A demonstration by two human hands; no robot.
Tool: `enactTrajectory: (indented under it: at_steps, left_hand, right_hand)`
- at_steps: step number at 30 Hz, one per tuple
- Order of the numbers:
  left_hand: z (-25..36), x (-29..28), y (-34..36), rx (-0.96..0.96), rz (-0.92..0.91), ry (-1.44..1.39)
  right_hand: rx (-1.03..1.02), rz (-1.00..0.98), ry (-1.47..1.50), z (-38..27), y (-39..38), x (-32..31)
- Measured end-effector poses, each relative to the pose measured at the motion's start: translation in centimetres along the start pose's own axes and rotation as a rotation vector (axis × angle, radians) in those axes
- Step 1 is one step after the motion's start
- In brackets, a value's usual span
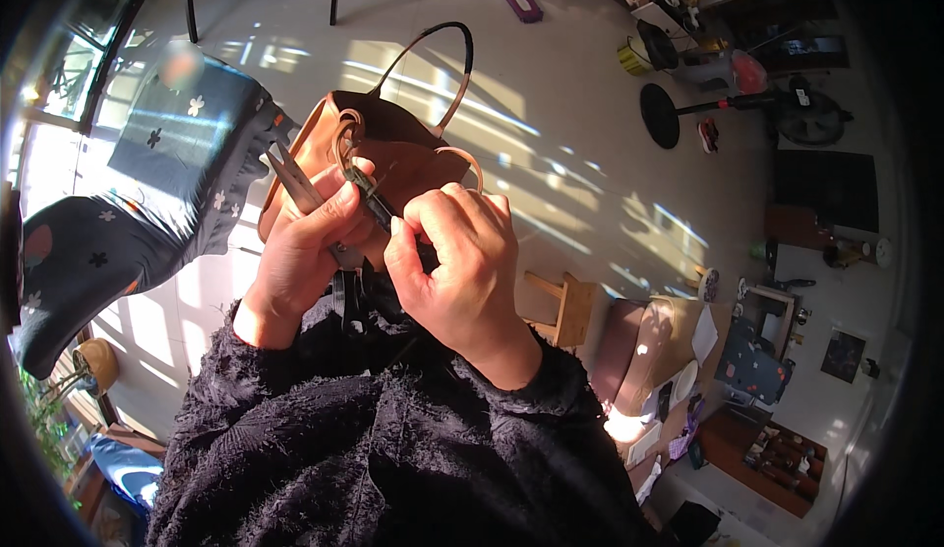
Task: The person uses a pair of scissors to cut a black strap attached to a brown leather handbag. They repeatedly trim the strap, inspect the cut ends, and adjust the strap's position on the bag throughout the clip.
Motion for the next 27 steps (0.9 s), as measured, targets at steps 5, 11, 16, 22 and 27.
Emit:
enactTrajectory:
  at_steps: [5,11,16,22,27]
  left_hand:
    - [0.1,0.1,-0.1,0.001,-0.019,-0.019]
    - [0.2,0.2,0.0,-0.002,0.017,0.041]
    - [0.0,-0.1,0.0,-0.021,-0.014,-0.013]
    - [-0.1,-0.2,0.1,-0.007,-0.010,0.048]
    - [-0.2,-0.4,0.0,-0.017,-0.031,0.041]
  right_hand:
    - [-0.017,0.006,-0.078,-0.5,0.3,-0.3]
    - [0.012,-0.015,0.042,-0.3,-0.2,0.5]
    - [0.017,-0.002,0.032,-0.6,0.0,0.8]
    - [0.048,0.006,0.055,-0.7,0.3,1.1]
    - [0.041,-0.008,0.032,-0.8,0.6,1.2]
Point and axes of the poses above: each hand's wrist, its own y-axis towards the middle knuckle, its own x-axis out of the palm, z = x × y, the point moved 3 cm from there along y, towards the middle knuckle, and after that the axes turned 4 degrees about -x, right-handed, at the moved point
